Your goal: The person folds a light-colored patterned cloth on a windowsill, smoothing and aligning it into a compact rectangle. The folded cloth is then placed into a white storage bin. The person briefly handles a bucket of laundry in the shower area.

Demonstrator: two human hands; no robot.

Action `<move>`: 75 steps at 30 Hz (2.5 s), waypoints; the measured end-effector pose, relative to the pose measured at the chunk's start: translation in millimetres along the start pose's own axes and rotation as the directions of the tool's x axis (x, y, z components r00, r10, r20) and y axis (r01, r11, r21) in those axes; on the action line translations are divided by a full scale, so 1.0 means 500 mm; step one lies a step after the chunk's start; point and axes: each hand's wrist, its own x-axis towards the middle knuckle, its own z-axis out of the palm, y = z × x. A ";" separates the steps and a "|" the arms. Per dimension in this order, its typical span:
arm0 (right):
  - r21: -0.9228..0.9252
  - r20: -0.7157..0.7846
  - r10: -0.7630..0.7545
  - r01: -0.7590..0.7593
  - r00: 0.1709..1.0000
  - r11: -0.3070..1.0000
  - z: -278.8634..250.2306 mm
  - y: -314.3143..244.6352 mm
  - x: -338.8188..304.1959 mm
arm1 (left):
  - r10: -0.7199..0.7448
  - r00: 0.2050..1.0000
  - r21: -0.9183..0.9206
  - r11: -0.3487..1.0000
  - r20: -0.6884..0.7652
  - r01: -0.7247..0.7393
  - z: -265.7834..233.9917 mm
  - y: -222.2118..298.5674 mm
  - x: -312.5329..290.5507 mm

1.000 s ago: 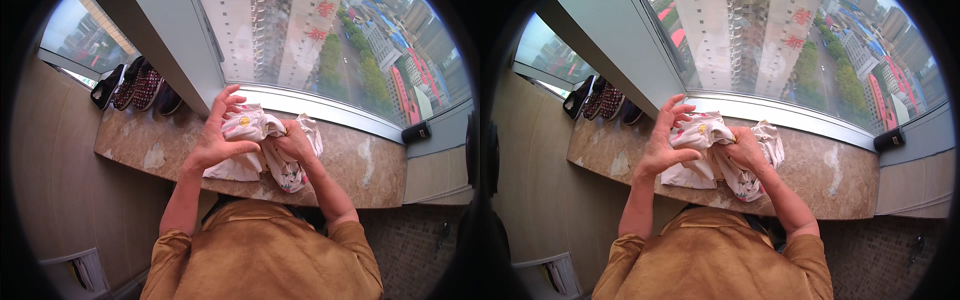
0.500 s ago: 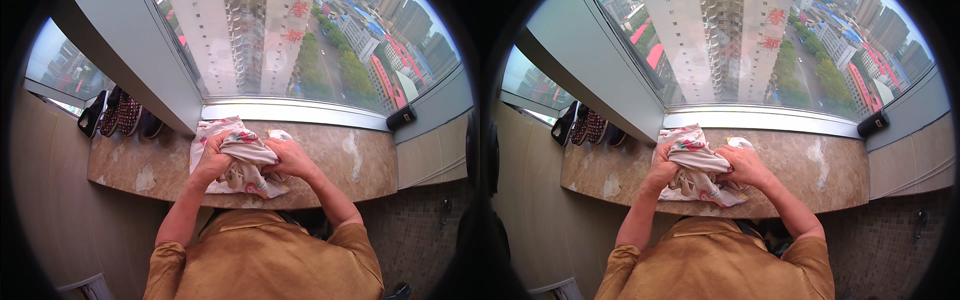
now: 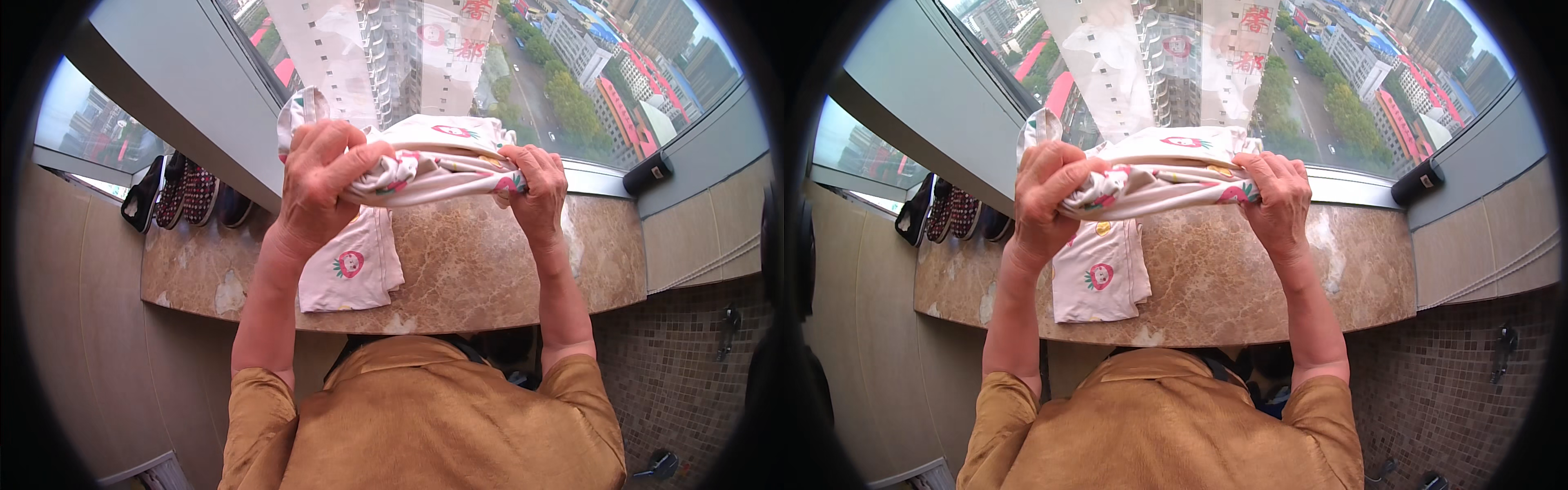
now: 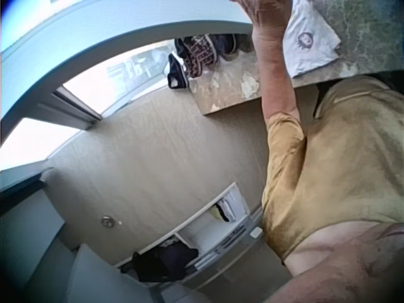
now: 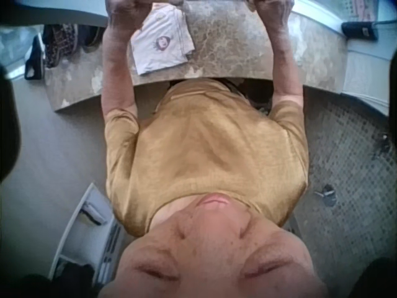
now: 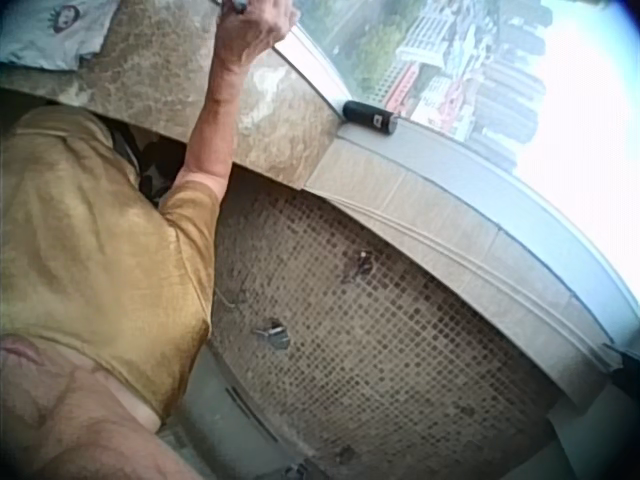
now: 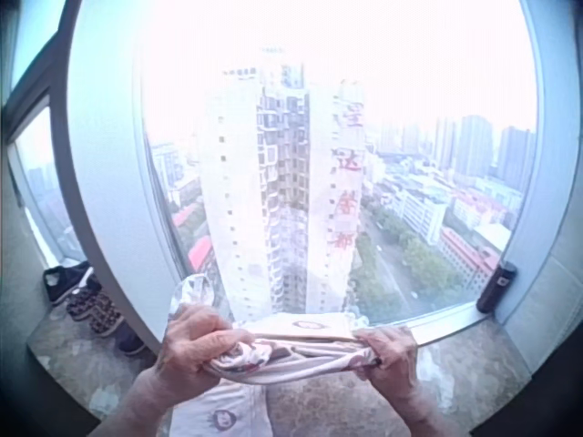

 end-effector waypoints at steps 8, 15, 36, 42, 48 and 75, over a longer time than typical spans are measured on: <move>0.078 0.515 0.117 -0.182 0.849 0.980 -0.037 0.034 -0.164 | -0.189 0.875 0.084 0.982 0.446 0.169 0.070 0.059 -0.259; 0.043 0.504 0.131 -0.176 0.854 0.983 -0.080 0.038 -0.257 | -0.301 0.786 0.174 0.954 0.539 0.246 0.080 0.150 -0.341; -0.328 0.476 0.426 -0.293 0.769 0.898 -0.211 0.021 -0.391 | -0.316 0.842 0.038 0.942 0.437 0.334 0.057 0.155 -0.342; -0.366 0.417 0.518 -0.383 0.747 0.848 -0.203 0.036 -0.387 | -0.514 0.707 -0.295 0.665 0.486 0.687 0.022 0.106 -0.323; -0.024 0.324 0.566 -0.592 0.758 0.806 -0.146 0.134 -0.355 | -0.638 0.561 -0.176 0.564 0.528 0.807 0.096 -0.006 -0.291; 0.460 0.427 0.625 -0.753 0.653 0.472 -0.146 0.118 -0.362 | -0.588 0.647 -0.267 0.606 0.485 0.750 0.025 0.175 -0.258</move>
